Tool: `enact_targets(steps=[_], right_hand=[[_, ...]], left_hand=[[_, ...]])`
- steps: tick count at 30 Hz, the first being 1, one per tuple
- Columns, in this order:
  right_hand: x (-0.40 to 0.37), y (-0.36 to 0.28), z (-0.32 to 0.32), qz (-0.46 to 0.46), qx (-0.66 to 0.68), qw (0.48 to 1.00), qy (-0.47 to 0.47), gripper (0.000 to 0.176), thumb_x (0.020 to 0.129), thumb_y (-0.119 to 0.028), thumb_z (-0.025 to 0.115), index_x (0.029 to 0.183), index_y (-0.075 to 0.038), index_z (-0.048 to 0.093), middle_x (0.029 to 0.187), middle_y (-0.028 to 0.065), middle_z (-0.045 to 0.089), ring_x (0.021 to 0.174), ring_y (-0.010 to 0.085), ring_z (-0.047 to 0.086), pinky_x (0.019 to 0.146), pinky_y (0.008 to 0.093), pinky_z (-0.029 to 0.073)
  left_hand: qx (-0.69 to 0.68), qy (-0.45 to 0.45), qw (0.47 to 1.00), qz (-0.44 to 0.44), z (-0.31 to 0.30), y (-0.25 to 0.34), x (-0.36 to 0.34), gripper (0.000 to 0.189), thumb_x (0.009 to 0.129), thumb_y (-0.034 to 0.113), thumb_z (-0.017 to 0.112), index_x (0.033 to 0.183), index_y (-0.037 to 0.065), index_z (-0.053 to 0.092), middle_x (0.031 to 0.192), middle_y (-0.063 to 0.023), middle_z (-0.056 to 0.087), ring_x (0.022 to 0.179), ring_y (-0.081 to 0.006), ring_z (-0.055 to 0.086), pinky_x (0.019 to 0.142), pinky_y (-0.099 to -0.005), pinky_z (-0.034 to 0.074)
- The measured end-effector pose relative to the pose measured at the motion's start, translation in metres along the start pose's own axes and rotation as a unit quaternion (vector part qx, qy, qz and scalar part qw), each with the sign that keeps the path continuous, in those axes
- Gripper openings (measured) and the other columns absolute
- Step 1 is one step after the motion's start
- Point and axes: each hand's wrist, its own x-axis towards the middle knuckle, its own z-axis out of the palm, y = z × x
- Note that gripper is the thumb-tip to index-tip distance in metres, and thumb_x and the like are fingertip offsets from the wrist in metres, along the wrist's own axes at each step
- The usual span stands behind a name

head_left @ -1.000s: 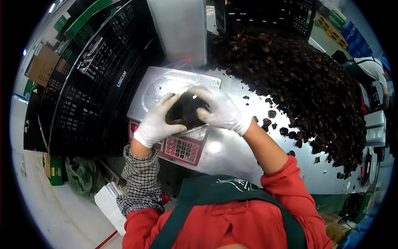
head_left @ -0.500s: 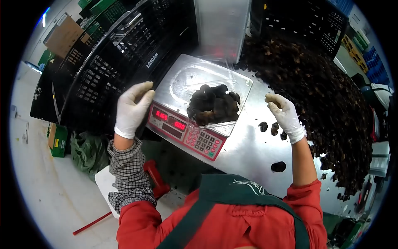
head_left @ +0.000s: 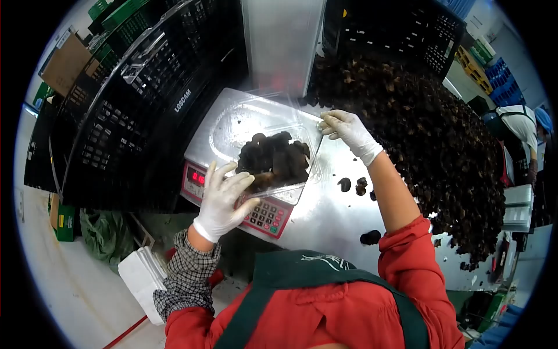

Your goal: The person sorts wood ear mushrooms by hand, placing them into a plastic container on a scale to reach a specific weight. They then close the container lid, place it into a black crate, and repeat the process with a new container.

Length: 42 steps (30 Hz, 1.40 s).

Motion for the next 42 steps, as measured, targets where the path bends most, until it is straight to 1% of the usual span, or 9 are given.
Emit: enact_targets(steps=[6,12,15,17,22,27,32,37,42], right_hand=[[0.049,-0.003,0.027,0.113,0.224,0.968,-0.018,0.069,0.097,-0.050,0.043,0.137,0.006,0.036,0.105,0.0201,0.064,0.099,0.0259,0.063,0.080,0.0326,0.053],[0.055,-0.003,0.030,-0.102,0.372,0.911,-0.146,0.072,0.099,-0.057,0.024,0.129,0.005,0.047,0.101,0.0126,0.066,0.107,0.0216,0.059,0.095,0.0374,0.044],[-0.016,-0.035,0.025,-0.216,-0.179,0.954,-0.105,0.034,0.092,-0.030,0.057,0.117,-0.007,0.062,0.106,0.0124,0.066,0.108,0.0254,0.059,0.098,0.0392,0.042],[-0.050,-0.019,0.032,-0.404,-0.296,0.859,-0.107,0.035,0.079,-0.013,0.066,0.114,-0.010,0.063,0.112,0.0157,0.063,0.114,0.0315,0.055,0.099,0.0413,0.042],[-0.086,0.015,0.048,-0.358,-0.283,0.890,0.007,0.042,0.075,-0.005,0.070,0.116,-0.007,0.060,0.128,0.0194,0.052,0.122,0.0362,0.048,0.101,0.0425,0.042],[-0.094,0.041,0.044,-0.047,0.070,0.996,0.018,0.052,0.082,-0.011,0.072,0.127,0.001,0.047,0.108,0.0136,0.056,0.080,0.0144,0.060,0.070,0.0245,0.052],[-0.090,0.051,0.029,0.142,0.290,0.939,-0.119,0.018,0.084,-0.002,0.064,0.097,-0.004,0.051,0.081,0.0095,0.063,0.063,0.0150,0.062,0.056,0.0246,0.052],[-0.094,0.033,0.037,0.041,0.291,0.949,-0.110,0.018,0.083,0.003,0.062,0.089,-0.006,0.047,0.081,0.0113,0.062,0.061,0.0161,0.062,0.053,0.0253,0.051],[-0.101,-0.063,0.063,-0.129,0.304,0.937,-0.111,0.017,0.084,0.000,0.061,0.093,-0.003,0.048,0.080,0.0085,0.058,0.066,0.0149,0.059,0.061,0.0269,0.050]], left_hand=[[-0.156,0.150,0.943,-0.253,-0.003,-0.012,-0.012,0.018,0.088,0.008,0.064,0.102,-0.002,0.066,0.093,-0.0132,0.066,0.088,-0.0220,0.063,0.076,-0.0287,0.050],[-0.542,0.024,0.727,-0.421,0.005,-0.006,-0.022,0.071,0.096,0.053,0.045,0.128,-0.011,0.045,0.084,-0.0131,0.066,0.070,-0.0161,0.064,0.068,-0.0252,0.051],[-0.593,0.023,0.674,-0.439,0.002,-0.004,-0.017,0.062,0.095,0.045,0.050,0.125,-0.009,0.045,0.082,-0.0148,0.065,0.068,-0.0186,0.065,0.065,-0.0265,0.054],[-0.583,-0.002,0.674,-0.454,0.000,-0.004,-0.011,0.046,0.095,0.032,0.054,0.119,-0.007,0.049,0.083,-0.0152,0.065,0.068,-0.0188,0.066,0.064,-0.0271,0.055],[-0.625,-0.021,0.619,-0.475,0.007,-0.004,-0.010,0.027,0.085,0.003,0.062,0.107,-0.005,0.049,0.088,-0.0176,0.066,0.074,-0.0239,0.069,0.067,-0.0325,0.059],[-0.596,-0.090,0.652,-0.460,0.008,-0.005,-0.003,0.016,0.085,0.000,0.059,0.096,-0.005,0.048,0.082,-0.0151,0.066,0.069,-0.0183,0.068,0.062,-0.0270,0.058],[-0.573,-0.093,0.695,-0.425,0.015,-0.005,0.000,0.016,0.081,-0.004,0.056,0.093,-0.004,0.045,0.071,-0.0114,0.063,0.059,-0.0155,0.063,0.054,-0.0234,0.052],[-0.554,-0.049,0.743,-0.372,-0.003,0.000,-0.001,0.018,0.080,-0.007,0.054,0.094,-0.001,0.044,0.076,-0.0121,0.062,0.063,-0.0158,0.062,0.060,-0.0265,0.053],[-0.548,0.188,0.798,-0.167,-0.077,0.029,0.021,0.037,0.085,0.003,0.064,0.118,0.002,0.046,0.097,-0.0072,0.060,0.090,-0.0183,0.061,0.080,-0.0307,0.052]])
